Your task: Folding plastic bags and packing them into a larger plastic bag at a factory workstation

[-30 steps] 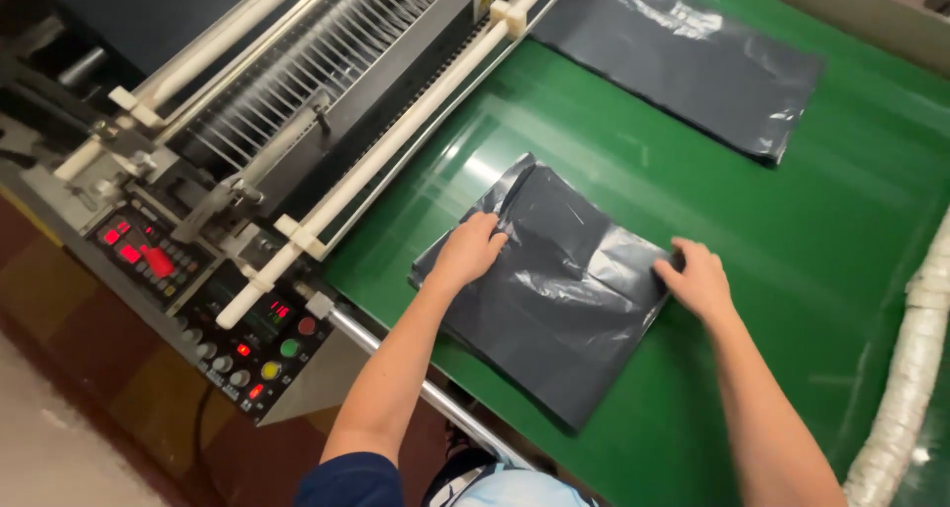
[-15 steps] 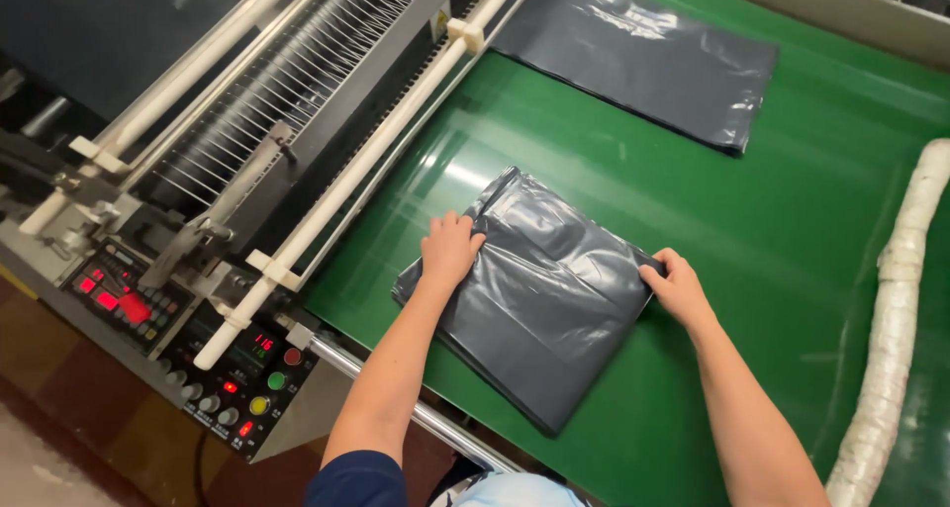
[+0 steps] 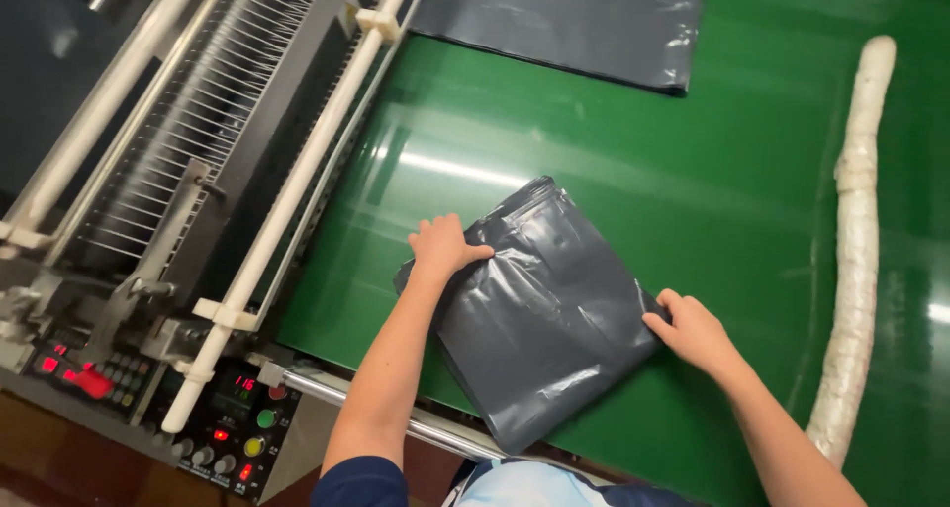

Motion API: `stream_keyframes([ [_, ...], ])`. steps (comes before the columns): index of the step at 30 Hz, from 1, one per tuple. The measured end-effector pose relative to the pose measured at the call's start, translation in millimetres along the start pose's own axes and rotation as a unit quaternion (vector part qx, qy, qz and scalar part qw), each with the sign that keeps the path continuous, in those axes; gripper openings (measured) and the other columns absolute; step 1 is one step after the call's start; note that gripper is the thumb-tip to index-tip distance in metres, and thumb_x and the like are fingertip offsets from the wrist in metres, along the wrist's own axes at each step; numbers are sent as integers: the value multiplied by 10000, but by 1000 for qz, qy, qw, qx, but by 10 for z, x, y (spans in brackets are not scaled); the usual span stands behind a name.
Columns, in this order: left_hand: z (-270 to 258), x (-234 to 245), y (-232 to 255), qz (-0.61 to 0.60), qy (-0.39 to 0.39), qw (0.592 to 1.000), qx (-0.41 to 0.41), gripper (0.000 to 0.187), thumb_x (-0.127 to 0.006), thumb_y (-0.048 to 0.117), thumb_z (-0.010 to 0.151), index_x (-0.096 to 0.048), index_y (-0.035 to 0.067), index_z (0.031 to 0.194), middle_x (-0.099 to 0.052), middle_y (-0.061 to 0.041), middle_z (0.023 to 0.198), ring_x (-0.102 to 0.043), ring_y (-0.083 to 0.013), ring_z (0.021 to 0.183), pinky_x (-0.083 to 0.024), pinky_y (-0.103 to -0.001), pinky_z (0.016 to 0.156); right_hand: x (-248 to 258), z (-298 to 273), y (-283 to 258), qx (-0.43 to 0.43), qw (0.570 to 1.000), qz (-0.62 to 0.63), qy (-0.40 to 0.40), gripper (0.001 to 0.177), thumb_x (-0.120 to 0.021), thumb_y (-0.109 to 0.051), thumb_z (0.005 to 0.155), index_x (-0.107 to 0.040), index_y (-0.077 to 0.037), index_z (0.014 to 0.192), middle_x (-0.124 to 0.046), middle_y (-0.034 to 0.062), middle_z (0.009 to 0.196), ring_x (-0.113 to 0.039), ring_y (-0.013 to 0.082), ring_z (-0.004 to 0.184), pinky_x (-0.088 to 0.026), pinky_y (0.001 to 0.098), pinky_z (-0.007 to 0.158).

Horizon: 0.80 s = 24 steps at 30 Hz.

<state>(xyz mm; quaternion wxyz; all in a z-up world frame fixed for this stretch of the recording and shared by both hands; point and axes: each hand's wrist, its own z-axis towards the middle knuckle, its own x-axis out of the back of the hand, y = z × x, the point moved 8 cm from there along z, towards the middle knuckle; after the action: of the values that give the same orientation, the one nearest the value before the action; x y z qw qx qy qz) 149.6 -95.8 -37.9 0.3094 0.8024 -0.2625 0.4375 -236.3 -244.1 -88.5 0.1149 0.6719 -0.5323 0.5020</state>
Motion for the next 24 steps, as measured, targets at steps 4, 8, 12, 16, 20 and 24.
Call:
stream_keyframes([
  [4, 123, -143, 83, 4, -2, 1000, -1, 721, -802, 569, 742, -595, 0, 1133, -595, -199, 1130, -544, -409, 1177, -509, -614, 904, 348, 93, -428, 21, 998, 34, 39, 339, -734, -339, 837, -626, -94, 1043, -649, 194, 918, -669, 384, 963, -517, 473, 850],
  [8, 98, -192, 68, -24, 0, 999, 28, 734, -823, 533, 743, -547, 4, 1172, -589, -201, 1145, -600, -403, 1140, -517, -603, 908, 370, 629, -904, 67, 989, 100, 83, 604, -796, -382, 777, -549, -79, 1237, -633, 205, 1134, -652, 379, 1078, -518, 507, 925],
  [12, 61, -151, 94, -14, -6, 999, 30, 674, -804, 513, 775, -597, 12, 1175, -604, -195, 1174, -543, -412, 1199, -462, -607, 959, 245, 1126, -1230, 4, 998, 56, 37, 840, -819, -507, 727, -453, -97, 1363, -549, 188, 1330, -618, 419, 1178, -488, 559, 996],
  [16, 45, -229, 75, -60, -19, 998, 23, 625, -806, 435, 792, -545, 18, 1178, -593, -196, 1166, -610, -417, 1135, -487, -600, 925, 232, 1213, -1263, -30, 996, 83, -24, 905, -860, -639, 632, -488, -106, 1263, -613, 156, 1304, -599, 355, 1238, -465, 492, 1027],
  [20, 151, -271, 226, -37, -2, 998, -56, 432, -725, 401, 832, -601, 115, 1131, -675, -102, 1089, -648, -370, 1088, -510, -563, 869, 415, 849, -1429, -9, 984, 172, -48, 631, -866, -467, 664, -707, -50, 1110, -721, 183, 1099, -673, 345, 1092, -537, 465, 878],
  [24, 48, 170, 827, 22, 87, 978, -190, 341, -654, 396, 905, -640, 211, 1190, -679, 4, 1160, -609, -283, 1132, -505, -506, 900, 505, 844, -884, 2, 890, 454, -33, 569, -857, -114, 704, -610, 58, 1187, -645, 174, 991, -638, 321, 915, -549, 453, 755],
])
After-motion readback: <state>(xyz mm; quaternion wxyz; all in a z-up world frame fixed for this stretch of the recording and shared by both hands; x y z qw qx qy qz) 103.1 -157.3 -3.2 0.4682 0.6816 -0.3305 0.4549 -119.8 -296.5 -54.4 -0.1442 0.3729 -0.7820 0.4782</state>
